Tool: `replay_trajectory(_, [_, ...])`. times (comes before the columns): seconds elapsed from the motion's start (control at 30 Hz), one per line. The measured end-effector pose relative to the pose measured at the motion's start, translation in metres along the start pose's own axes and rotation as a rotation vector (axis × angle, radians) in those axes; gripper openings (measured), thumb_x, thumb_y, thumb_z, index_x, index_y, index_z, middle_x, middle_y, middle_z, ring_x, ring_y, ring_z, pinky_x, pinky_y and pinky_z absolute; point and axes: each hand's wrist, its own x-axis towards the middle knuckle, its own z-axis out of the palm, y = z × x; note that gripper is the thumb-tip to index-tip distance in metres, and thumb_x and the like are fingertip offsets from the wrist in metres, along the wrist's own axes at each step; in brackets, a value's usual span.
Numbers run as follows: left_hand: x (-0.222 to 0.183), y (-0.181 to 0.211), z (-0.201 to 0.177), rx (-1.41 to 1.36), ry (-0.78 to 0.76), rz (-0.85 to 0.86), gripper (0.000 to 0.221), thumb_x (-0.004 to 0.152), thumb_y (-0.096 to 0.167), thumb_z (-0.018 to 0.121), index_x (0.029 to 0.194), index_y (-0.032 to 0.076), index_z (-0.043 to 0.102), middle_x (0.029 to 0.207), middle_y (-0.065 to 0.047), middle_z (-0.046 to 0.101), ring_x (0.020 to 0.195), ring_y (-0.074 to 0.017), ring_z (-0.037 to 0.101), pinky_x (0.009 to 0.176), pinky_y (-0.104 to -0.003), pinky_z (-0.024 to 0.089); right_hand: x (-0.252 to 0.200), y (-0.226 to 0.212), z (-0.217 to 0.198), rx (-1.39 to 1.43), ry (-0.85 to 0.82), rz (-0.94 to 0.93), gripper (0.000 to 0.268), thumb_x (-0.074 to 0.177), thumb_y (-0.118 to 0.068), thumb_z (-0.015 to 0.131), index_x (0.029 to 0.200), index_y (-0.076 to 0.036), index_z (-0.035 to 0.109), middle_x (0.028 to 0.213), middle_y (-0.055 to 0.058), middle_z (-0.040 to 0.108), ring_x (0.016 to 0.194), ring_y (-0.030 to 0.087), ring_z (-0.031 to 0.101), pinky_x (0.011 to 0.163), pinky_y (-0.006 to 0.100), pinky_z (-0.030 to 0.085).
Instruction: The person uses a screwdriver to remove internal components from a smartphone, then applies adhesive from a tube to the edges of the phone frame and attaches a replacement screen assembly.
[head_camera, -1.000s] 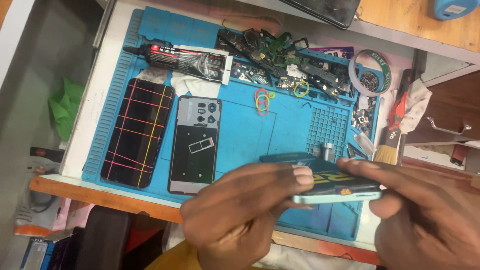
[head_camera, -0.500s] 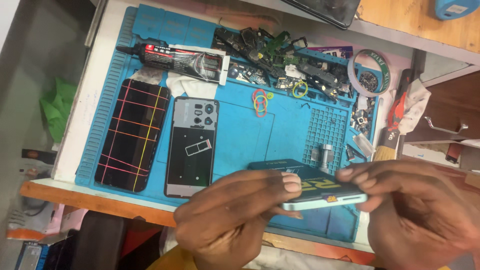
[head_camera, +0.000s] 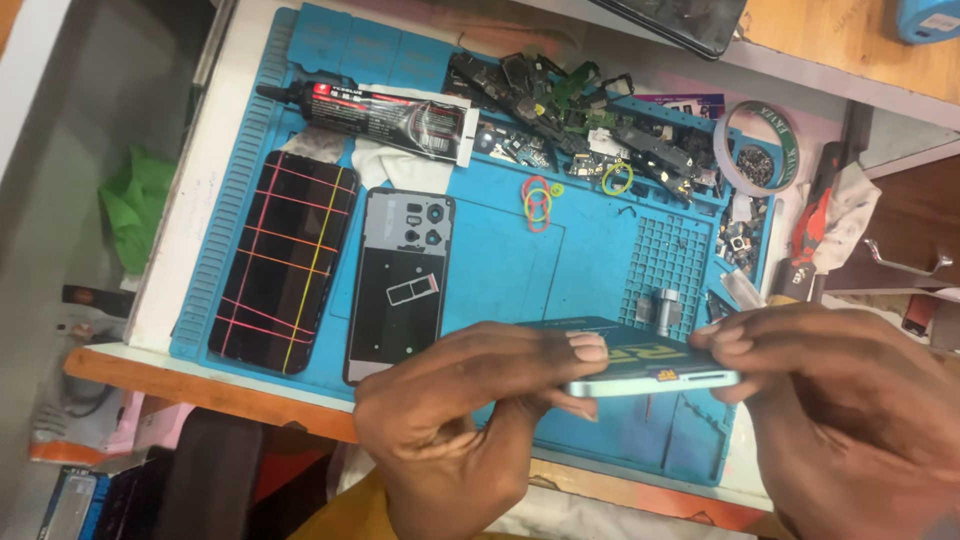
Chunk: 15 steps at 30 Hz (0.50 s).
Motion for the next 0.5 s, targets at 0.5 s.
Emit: replay_trajectory(0.5, [0.009, -0.019, -0.015, -0.097, -0.015, -0.057, 0.013, 0.107, 0.002, 0.059, 0.120, -0.001, 0.057, 0.119, -0.015, 0.076, 0.108, -0.0173, 0.075, 0.096, -0.027, 0.061, 0.007, 0.048, 0.038, -0.061, -0.209, 0.062, 0.028, 0.079, -0.003, 0.081, 0.107, -0.006, 0.079, 0.091, 0.007, 0.081, 0.073, 0.011, 0.070, 0.065, 0.028, 0.055])
